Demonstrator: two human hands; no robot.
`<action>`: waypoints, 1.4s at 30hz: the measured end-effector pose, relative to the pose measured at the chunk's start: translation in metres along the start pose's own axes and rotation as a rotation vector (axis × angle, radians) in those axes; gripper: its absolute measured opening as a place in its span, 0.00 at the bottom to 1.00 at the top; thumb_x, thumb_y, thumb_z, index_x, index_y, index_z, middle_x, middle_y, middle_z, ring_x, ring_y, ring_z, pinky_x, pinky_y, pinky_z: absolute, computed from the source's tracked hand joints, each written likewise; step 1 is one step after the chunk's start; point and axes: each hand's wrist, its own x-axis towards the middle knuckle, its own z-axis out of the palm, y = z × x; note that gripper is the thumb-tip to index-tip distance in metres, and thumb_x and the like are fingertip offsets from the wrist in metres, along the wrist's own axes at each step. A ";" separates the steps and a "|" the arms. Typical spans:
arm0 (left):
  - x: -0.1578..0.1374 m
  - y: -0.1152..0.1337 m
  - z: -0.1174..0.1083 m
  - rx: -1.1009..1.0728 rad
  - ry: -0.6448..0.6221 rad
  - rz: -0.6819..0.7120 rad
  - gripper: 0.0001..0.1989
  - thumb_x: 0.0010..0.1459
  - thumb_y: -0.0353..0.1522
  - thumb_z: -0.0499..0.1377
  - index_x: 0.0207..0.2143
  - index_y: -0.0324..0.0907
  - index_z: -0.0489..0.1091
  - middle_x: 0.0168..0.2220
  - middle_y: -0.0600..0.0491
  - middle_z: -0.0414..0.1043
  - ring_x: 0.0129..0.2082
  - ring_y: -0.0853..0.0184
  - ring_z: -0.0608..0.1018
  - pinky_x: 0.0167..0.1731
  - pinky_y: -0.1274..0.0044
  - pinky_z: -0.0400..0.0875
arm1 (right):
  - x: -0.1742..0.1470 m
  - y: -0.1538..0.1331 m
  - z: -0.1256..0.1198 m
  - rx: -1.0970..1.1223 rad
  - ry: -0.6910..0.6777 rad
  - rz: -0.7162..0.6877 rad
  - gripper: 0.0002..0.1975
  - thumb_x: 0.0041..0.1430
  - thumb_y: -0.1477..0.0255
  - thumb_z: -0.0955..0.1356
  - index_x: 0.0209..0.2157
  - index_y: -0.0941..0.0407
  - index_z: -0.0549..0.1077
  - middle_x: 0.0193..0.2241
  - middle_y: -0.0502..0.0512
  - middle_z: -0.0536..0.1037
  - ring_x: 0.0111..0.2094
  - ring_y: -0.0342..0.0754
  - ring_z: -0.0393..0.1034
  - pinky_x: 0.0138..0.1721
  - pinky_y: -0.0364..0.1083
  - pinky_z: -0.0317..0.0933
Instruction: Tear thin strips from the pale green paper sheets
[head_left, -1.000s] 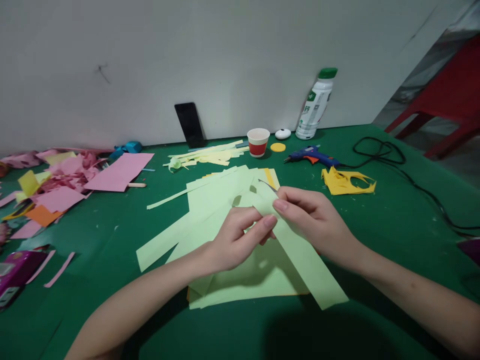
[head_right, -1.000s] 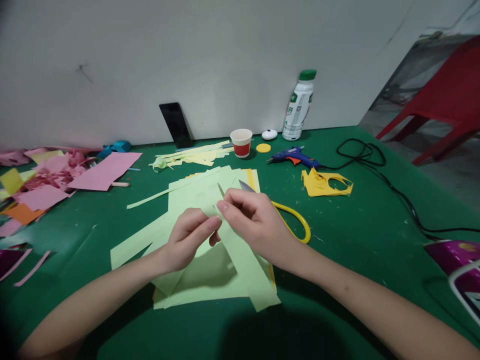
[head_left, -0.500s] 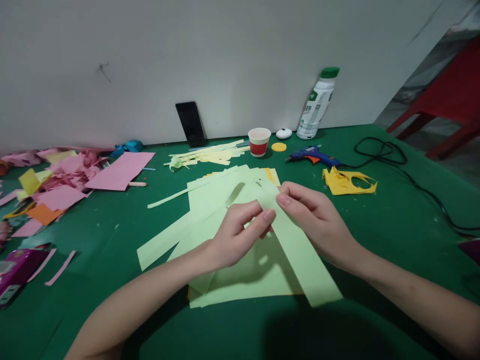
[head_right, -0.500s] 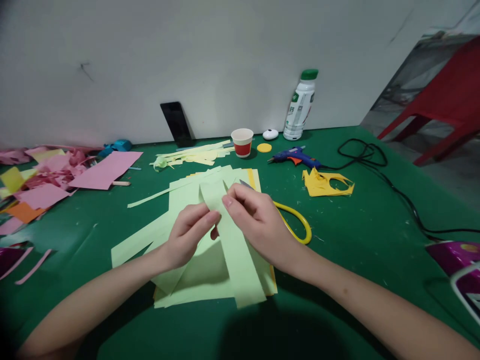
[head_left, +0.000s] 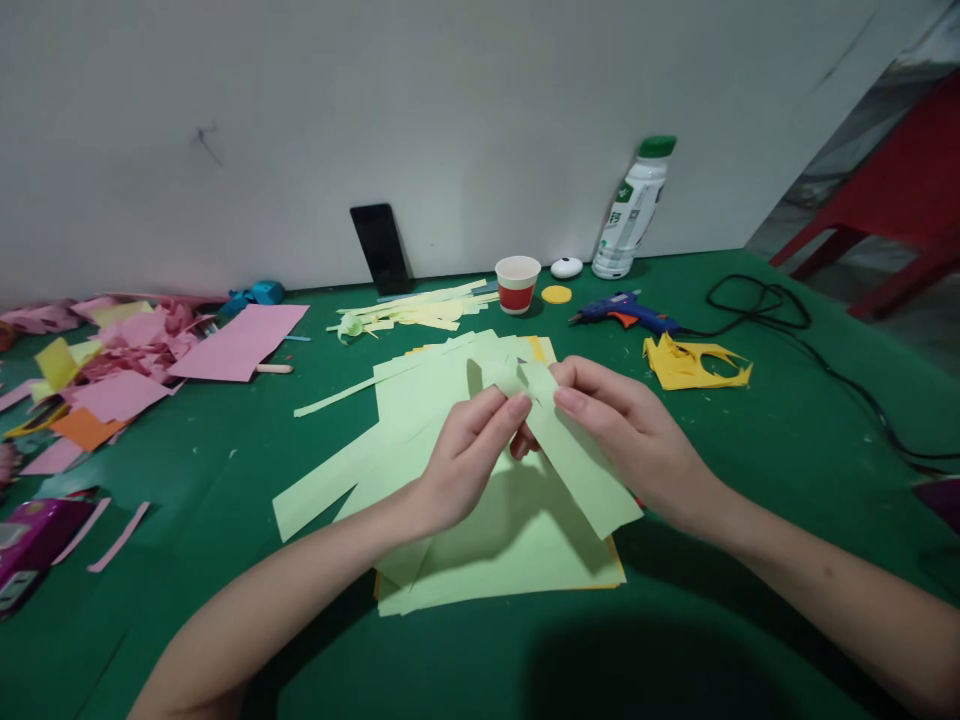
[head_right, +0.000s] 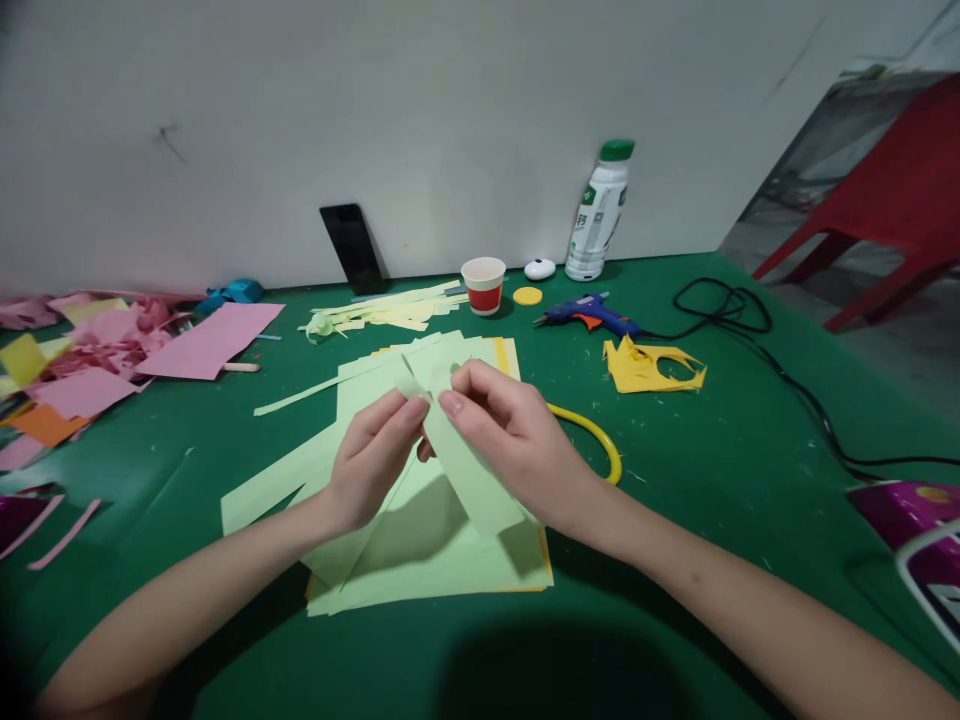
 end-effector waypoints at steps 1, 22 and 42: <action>0.000 -0.001 -0.001 -0.031 0.003 0.002 0.17 0.59 0.38 0.50 0.20 0.40 0.59 0.18 0.57 0.61 0.22 0.73 0.67 0.25 0.79 0.62 | 0.000 -0.001 0.000 0.003 -0.013 0.011 0.12 0.58 0.70 0.59 0.21 0.55 0.57 0.19 0.46 0.58 0.21 0.40 0.53 0.22 0.41 0.50; -0.004 -0.004 -0.002 0.045 0.031 0.053 0.17 0.58 0.39 0.52 0.19 0.41 0.58 0.18 0.57 0.60 0.20 0.72 0.63 0.22 0.77 0.57 | -0.002 0.000 0.003 0.038 0.052 -0.034 0.13 0.58 0.73 0.60 0.20 0.56 0.57 0.17 0.43 0.54 0.18 0.37 0.47 0.17 0.40 0.44; -0.003 0.002 -0.001 0.133 -0.043 0.128 0.17 0.59 0.39 0.49 0.20 0.41 0.57 0.18 0.56 0.55 0.20 0.71 0.60 0.21 0.77 0.56 | 0.002 -0.006 -0.006 0.063 -0.126 -0.002 0.14 0.55 0.73 0.63 0.17 0.56 0.58 0.14 0.44 0.60 0.17 0.36 0.56 0.18 0.38 0.50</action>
